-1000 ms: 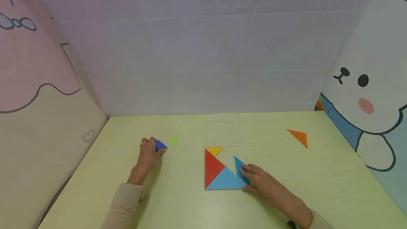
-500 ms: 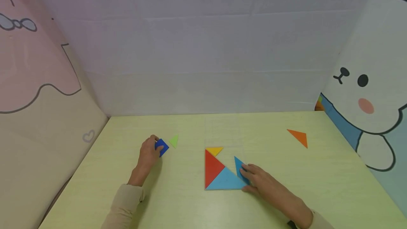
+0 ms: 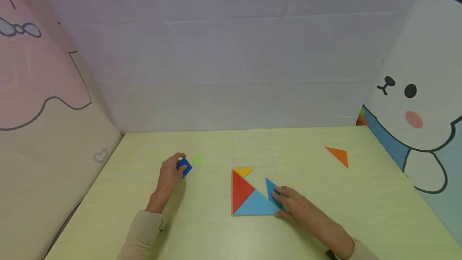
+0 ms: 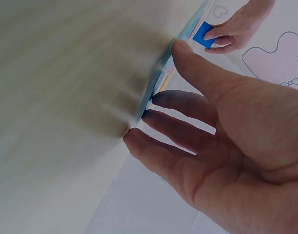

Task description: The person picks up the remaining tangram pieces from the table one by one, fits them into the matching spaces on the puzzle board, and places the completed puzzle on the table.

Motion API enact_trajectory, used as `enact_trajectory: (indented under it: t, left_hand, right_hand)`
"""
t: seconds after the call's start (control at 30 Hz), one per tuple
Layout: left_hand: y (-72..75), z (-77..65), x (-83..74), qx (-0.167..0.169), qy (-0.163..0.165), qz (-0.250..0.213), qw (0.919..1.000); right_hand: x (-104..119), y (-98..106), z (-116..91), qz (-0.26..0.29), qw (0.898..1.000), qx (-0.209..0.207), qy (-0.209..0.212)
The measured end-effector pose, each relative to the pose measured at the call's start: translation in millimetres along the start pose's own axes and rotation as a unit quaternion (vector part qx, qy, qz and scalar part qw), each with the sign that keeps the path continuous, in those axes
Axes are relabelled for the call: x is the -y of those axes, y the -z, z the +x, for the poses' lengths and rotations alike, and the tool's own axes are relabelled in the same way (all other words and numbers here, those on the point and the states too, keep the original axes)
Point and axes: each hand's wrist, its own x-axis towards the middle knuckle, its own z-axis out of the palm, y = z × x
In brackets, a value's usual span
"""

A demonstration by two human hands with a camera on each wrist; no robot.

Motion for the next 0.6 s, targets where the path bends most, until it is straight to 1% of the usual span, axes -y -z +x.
enact_trajectory:
  t: [0.2, 0.43, 0.6]
  left_hand:
    - [-2.4, -0.6, -3.7, -0.009, 0.001, -0.023, 0.9997]
    - [-6.7, -1.6, -12.4, -0.021, -0.014, -0.058, 0.9980]
    - [-10.2, -1.4, -20.6, -0.014, -0.007, -0.076, 0.9970]
  right_hand:
    - [1, 1, 0, -0.003, 1.000, 0.000, 0.002]
    - [2, 1, 2, 0.004, 1.000, 0.016, -0.013]
    - [3, 2, 2, 0.002, 1.000, 0.015, -0.010]
